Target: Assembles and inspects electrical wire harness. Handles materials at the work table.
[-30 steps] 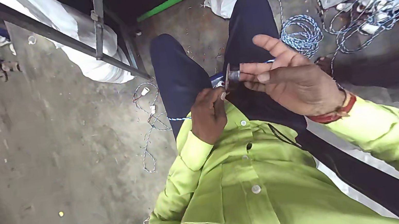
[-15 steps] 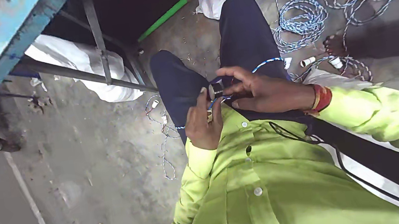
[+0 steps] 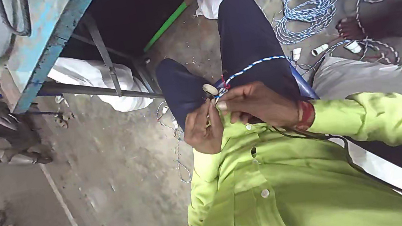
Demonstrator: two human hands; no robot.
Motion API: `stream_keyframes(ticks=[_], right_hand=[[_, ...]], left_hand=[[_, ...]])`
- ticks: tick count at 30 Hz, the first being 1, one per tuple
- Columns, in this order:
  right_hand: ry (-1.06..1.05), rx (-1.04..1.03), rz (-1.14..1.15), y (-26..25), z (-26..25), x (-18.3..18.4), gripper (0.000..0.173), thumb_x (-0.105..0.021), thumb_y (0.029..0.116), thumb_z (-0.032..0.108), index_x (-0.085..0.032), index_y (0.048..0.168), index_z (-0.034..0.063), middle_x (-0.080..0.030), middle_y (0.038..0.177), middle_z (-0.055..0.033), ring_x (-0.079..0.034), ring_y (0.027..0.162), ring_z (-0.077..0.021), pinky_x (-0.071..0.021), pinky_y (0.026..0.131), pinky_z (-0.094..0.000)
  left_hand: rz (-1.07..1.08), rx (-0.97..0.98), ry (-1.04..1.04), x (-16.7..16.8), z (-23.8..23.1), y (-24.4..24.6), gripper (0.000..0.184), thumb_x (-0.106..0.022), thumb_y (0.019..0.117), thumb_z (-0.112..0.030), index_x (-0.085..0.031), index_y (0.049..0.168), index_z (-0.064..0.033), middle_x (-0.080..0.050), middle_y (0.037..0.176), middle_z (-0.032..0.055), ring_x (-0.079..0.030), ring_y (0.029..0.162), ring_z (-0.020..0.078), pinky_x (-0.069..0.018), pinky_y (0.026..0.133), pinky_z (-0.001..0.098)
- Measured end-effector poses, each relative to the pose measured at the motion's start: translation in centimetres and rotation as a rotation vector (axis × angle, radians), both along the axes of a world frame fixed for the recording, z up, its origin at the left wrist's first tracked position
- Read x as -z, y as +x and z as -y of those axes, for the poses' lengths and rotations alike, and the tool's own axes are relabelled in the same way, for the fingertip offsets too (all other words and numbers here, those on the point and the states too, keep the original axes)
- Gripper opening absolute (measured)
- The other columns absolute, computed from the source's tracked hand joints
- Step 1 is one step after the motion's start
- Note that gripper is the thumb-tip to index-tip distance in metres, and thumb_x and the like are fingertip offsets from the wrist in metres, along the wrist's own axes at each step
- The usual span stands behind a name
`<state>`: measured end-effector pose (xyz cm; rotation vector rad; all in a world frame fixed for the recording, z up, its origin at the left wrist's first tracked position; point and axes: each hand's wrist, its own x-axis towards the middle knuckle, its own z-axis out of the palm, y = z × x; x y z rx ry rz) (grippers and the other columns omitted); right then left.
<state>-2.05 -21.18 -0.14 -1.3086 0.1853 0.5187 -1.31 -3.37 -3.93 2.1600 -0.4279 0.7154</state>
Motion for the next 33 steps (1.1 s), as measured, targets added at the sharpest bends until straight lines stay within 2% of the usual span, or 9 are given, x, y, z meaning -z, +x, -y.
stream_keyframes(ticks=[6, 9, 15, 19, 21, 25, 29, 31, 33], right_hand=[[0.319, 0.335, -0.243, 1.0, -2.8, 0.8, 0.023, -0.071, 0.0913, -0.002, -0.060, 0.109, 0.0078, -0.069, 0.093, -0.0018, -0.068, 0.076, -0.0074, -0.0592, 0.070, -0.0220], [0.263, 0.410, -0.054, 1.4, -3.4, 1.6, 0.023, -0.068, 0.0876, -0.009, -0.058, 0.104, 0.0038, -0.066, 0.086, -0.0033, -0.065, 0.071, -0.0090, -0.0589, 0.067, -0.0246], [0.073, 0.348, 0.130, 2.2, -2.9, 2.4, 0.016, -0.065, 0.0905, -0.004, -0.065, 0.106, 0.0015, -0.067, 0.094, -0.0031, -0.061, 0.071, -0.0046, -0.0534, 0.063, -0.0209], [0.102, 0.325, 0.355, 2.1, -2.7, 3.5, 0.031, -0.060, 0.0887, -0.010, -0.068, 0.118, -0.0081, -0.070, 0.121, -0.0134, -0.069, 0.108, -0.0139, -0.0581, 0.095, -0.0289], [0.055, 0.320, 0.402, 2.1, -2.6, 3.9, 0.025, -0.061, 0.0859, -0.008, -0.070, 0.109, -0.0059, -0.072, 0.119, -0.0128, -0.071, 0.105, -0.0132, -0.0593, 0.091, -0.0286], [0.036, 0.312, 0.320, 2.0, -2.3, 3.7, 0.009, -0.066, 0.0852, -0.005, -0.068, 0.092, 0.0021, -0.073, 0.092, -0.0036, -0.068, 0.078, -0.0072, -0.0597, 0.073, -0.0263], [-0.006, 0.296, 0.238, 2.0, -2.0, 3.8, 0.019, -0.063, 0.0857, -0.005, -0.068, 0.103, 0.0014, -0.071, 0.092, -0.0029, -0.066, 0.081, -0.0071, -0.0578, 0.074, -0.0255], [0.020, 0.282, 0.096, 1.6, -2.1, 3.1, 0.028, -0.060, 0.0883, -0.007, -0.067, 0.115, 0.0000, -0.071, 0.097, -0.0038, -0.067, 0.084, -0.0067, -0.0573, 0.076, -0.0253], [0.085, 0.277, -0.105, 1.4, -2.1, 2.5, 0.038, -0.057, 0.0879, -0.009, -0.064, 0.124, 0.0002, -0.070, 0.104, -0.0069, -0.067, 0.086, -0.0111, -0.0574, 0.076, -0.0292]], left_hand=[[-0.051, 0.000, -0.023, -1.0, -0.1, 0.2, 0.016, -0.077, 0.0890, -0.009, -0.079, 0.099, 0.0037, -0.075, 0.082, 0.0096, -0.070, 0.067, 0.0075, -0.0610, 0.062, 0.0220], [0.008, -0.014, 0.048, -0.9, 0.1, 0.1, 0.015, -0.077, 0.0890, -0.009, -0.079, 0.098, 0.0033, -0.074, 0.080, 0.0108, -0.070, 0.065, 0.0088, -0.0599, 0.060, 0.0224], [0.069, 0.015, 0.155, -1.5, 0.5, -0.3, 0.015, -0.072, 0.0925, -0.008, -0.078, 0.100, 0.0044, -0.074, 0.085, 0.0142, -0.073, 0.076, 0.0167, -0.0616, 0.070, 0.0277], [0.046, -0.011, 0.167, -1.8, 0.4, -0.2, 0.015, -0.070, 0.0945, -0.009, -0.078, 0.100, 0.0021, -0.075, 0.089, 0.0131, -0.073, 0.080, 0.0164, -0.0606, 0.073, 0.0269], [0.026, -0.012, 0.148, -1.6, 0.2, -0.2, 0.014, -0.069, 0.0957, -0.009, -0.078, 0.100, 0.0017, -0.075, 0.090, 0.0126, -0.073, 0.082, 0.0160, -0.0606, 0.074, 0.0271], [-0.064, -0.002, 0.115, -1.7, 0.0, -0.1, 0.015, -0.068, 0.0977, -0.010, -0.077, 0.103, 0.0005, -0.074, 0.093, 0.0110, -0.072, 0.086, 0.0142, -0.0602, 0.077, 0.0266], [-0.142, -0.013, 0.105, -1.6, 0.2, 0.3, 0.015, -0.068, 0.0983, -0.012, -0.078, 0.105, -0.0025, -0.074, 0.100, 0.0104, -0.071, 0.095, 0.0151, -0.0595, 0.084, 0.0280], [-0.190, -0.001, 0.084, -1.4, 0.1, 0.4, 0.015, -0.068, 0.0986, -0.014, -0.077, 0.105, -0.0041, -0.066, 0.118, 0.0140, -0.064, 0.108, 0.0187, -0.0545, 0.094, 0.0310], [-0.289, 0.034, 0.021, -1.3, -0.2, 0.5, 0.016, -0.067, 0.0993, -0.014, -0.076, 0.107, -0.0036, -0.064, 0.132, 0.0139, -0.065, 0.114, 0.0173, -0.0555, 0.098, 0.0318]])
